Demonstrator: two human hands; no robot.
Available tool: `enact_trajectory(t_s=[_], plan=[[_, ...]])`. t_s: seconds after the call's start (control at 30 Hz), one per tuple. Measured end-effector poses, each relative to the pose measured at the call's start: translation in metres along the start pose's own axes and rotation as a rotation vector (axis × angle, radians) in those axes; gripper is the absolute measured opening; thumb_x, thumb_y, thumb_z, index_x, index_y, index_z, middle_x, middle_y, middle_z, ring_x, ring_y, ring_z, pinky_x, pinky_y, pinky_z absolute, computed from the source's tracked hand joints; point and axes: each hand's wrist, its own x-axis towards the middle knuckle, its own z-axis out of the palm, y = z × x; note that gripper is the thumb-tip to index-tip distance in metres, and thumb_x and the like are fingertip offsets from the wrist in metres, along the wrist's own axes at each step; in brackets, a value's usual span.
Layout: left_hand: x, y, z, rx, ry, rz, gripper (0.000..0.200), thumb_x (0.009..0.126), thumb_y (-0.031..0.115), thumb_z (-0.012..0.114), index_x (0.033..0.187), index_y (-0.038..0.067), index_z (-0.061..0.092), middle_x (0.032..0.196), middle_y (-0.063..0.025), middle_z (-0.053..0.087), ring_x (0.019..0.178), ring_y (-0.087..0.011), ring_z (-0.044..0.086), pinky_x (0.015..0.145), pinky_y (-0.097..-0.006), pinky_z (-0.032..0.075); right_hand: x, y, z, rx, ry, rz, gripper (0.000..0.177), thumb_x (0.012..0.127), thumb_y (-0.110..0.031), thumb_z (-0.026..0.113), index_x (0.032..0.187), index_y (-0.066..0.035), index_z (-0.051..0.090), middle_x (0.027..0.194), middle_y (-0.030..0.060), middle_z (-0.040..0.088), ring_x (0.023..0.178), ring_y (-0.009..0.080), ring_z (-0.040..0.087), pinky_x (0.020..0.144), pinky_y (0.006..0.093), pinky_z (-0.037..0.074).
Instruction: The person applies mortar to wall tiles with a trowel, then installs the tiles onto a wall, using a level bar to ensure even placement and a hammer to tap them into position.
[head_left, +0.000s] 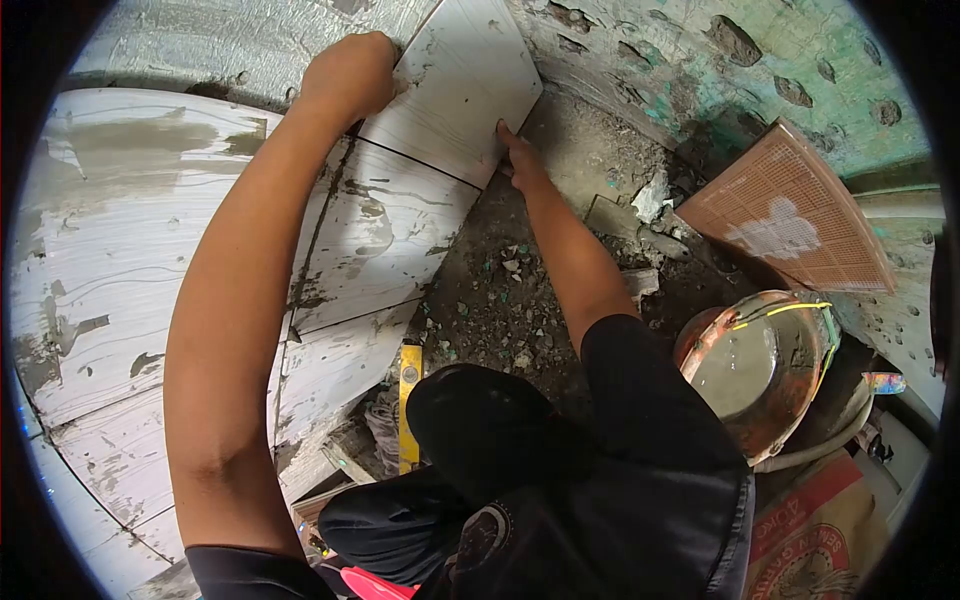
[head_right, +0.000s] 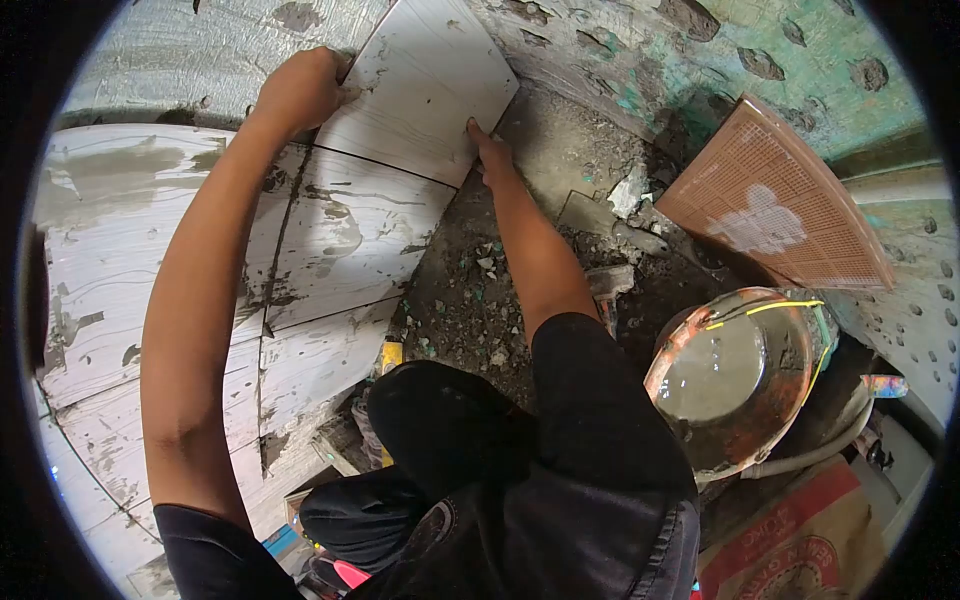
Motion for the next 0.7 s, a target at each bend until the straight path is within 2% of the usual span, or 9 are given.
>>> enact_trajectory(t_s=[0.03,0.13,0.23,0.33,0.43,0.53,0.7], plan=[[0.000,-0.001,0.000,-0.004,0.005,0.000,0.024,0.075,0.022,0.065,0.088,0.002,0.063,0.091,-0.0165,0.063,0.086,-0.0317,0.061,0.074,-0.0401,0.049,0.002,0.000,0.001,-0.008,0.016,0.017,0.081,0.074,-0.050,0.065,0.132,-0.003,0.034,0.136,0.0122,0.034,0.123,0.0259,0.033,0.098,0.0427,0.028],[0.006,-0.007,0.009,0.004,0.051,-0.009,0.024,0.074,0.021,0.065,0.087,0.001,0.062,0.091,-0.0174,0.063,0.086,-0.0322,0.061,0.073,-0.0401,0.050,-0.018,-0.009,0.005,-0.019,0.016,-0.037,0.080,0.074,-0.048,0.066,0.131,-0.003,0.034,0.136,0.0120,0.034,0.122,0.0265,0.034,0.098,0.0421,0.029],[0.006,-0.007,0.009,0.021,0.043,0.003,0.023,0.074,0.019,0.065,0.087,0.001,0.062,0.090,-0.0180,0.063,0.086,-0.0327,0.061,0.073,-0.0400,0.050,-0.017,-0.009,0.005,-0.011,0.018,-0.007,0.080,0.074,-0.049,0.066,0.131,-0.003,0.034,0.135,0.0124,0.035,0.123,0.0269,0.033,0.098,0.0417,0.029],[0.001,-0.003,0.003,0.029,0.035,0.014,0.023,0.074,0.019,0.065,0.087,0.001,0.062,0.090,-0.0179,0.063,0.085,-0.0325,0.061,0.072,-0.0395,0.050,-0.015,-0.006,0.004,0.039,-0.011,-0.036,0.095,0.066,-0.051,0.073,0.131,0.005,0.031,0.135,0.0176,0.033,0.123,0.0307,0.032,0.098,0.0448,0.028],[0.002,-0.003,0.003,0.006,0.022,-0.003,0.024,0.074,0.021,0.066,0.086,0.001,0.063,0.089,-0.0176,0.064,0.084,-0.0323,0.062,0.072,-0.0392,0.050,-0.023,-0.010,0.006,0.028,-0.002,-0.052,0.094,0.067,-0.051,0.072,0.130,0.005,0.031,0.134,0.0172,0.035,0.121,0.0305,0.035,0.097,0.0445,0.030],[0.002,-0.003,0.003,0.004,0.024,0.011,0.025,0.073,0.023,0.067,0.086,0.002,0.063,0.087,-0.0173,0.064,0.084,-0.0323,0.061,0.071,-0.0390,0.050,-0.030,-0.014,0.007,-0.013,-0.069,-0.047,0.088,0.073,-0.054,0.064,0.134,-0.003,0.028,0.139,0.0117,0.028,0.125,0.0280,0.028,0.099,0.0440,0.026],[0.000,0.000,0.002,-0.026,0.063,-0.002,0.024,0.072,0.021,0.068,0.086,0.002,0.064,0.084,-0.0181,0.063,0.082,-0.0330,0.061,0.072,-0.0393,0.049,-0.026,-0.014,0.006,-0.015,-0.043,-0.021,0.090,0.072,-0.054,0.066,0.135,-0.003,0.027,0.139,0.0125,0.027,0.126,0.0291,0.026,0.099,0.0445,0.025]])
